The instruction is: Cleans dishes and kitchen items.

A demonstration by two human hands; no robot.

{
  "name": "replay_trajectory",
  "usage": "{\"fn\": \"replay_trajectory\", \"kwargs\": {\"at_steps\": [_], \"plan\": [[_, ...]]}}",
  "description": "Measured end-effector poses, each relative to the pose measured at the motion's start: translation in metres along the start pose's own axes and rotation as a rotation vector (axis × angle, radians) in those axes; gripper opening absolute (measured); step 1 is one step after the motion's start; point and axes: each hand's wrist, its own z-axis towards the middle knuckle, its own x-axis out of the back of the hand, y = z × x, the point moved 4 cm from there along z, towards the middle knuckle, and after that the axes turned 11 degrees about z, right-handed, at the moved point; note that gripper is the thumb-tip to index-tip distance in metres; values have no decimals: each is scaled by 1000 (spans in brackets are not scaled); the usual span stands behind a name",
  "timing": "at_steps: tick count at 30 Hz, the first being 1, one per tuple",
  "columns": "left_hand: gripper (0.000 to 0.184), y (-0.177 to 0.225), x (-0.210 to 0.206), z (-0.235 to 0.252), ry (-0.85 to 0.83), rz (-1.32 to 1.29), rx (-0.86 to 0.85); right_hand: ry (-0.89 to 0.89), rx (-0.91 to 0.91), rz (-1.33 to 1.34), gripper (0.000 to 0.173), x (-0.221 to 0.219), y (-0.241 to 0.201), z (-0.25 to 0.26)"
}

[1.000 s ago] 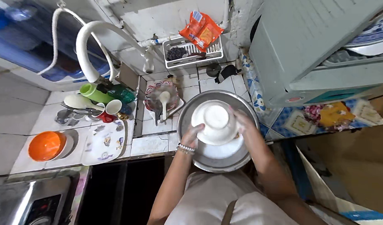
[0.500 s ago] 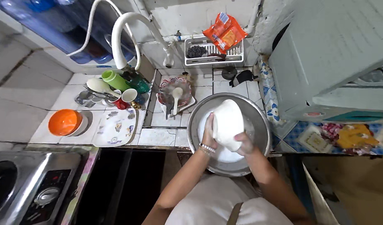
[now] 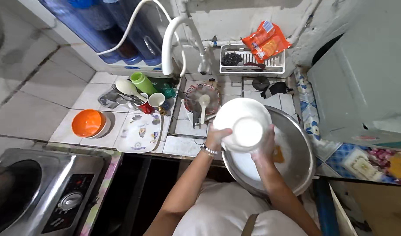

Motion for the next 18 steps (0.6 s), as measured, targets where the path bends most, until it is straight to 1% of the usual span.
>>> {"fn": "replay_trajectory", "kwargs": {"at_steps": [1,2,3,5,7,8,9,10,11,12,13,14,15,17,18], "plan": [[72,14,7,1,-85,127,-30,-12,0,77,57,-4,12,3],[78,27,14,2,-174,245,-70,-13,-1,136,56,-8,24,6],[73,39,20,2,-268,319,-135,-2,-8,172,54,-13,35,7],[51,63,33,3,-471,413,-278,-26,-85,175,58,-25,52,4],[30,81,50,2,-672,630,-481,-112,-302,198,70,-38,67,5],[25,88,58,1,-776,758,-586,-200,-407,271,79,-42,74,11],[18,91,68,-1,-873,877,-668,-256,-429,287,81,-49,75,13],[11,91,78,-2,-963,981,-704,-278,-358,242,72,-62,70,8],[23,87,89,-2,-1036,1070,-698,-337,-259,200,61,-76,65,4],[38,80,100,-1,-1082,1160,-653,-399,-183,125,49,-89,62,0],[51,72,110,-1,-1095,1249,-591,-438,-151,55,34,-100,65,-2],[65,67,120,0,-1090,1332,-503,-446,-188,28,17,-109,75,-4],[79,64,128,2,-1069,1395,-411,-435,-273,-8,10,-120,87,-9],[107,61,145,13,-986,1465,-259,-363,-413,-117,20,-143,113,-22],[118,58,153,19,-949,1486,-213,-335,-449,-145,25,-154,128,-28]]}}
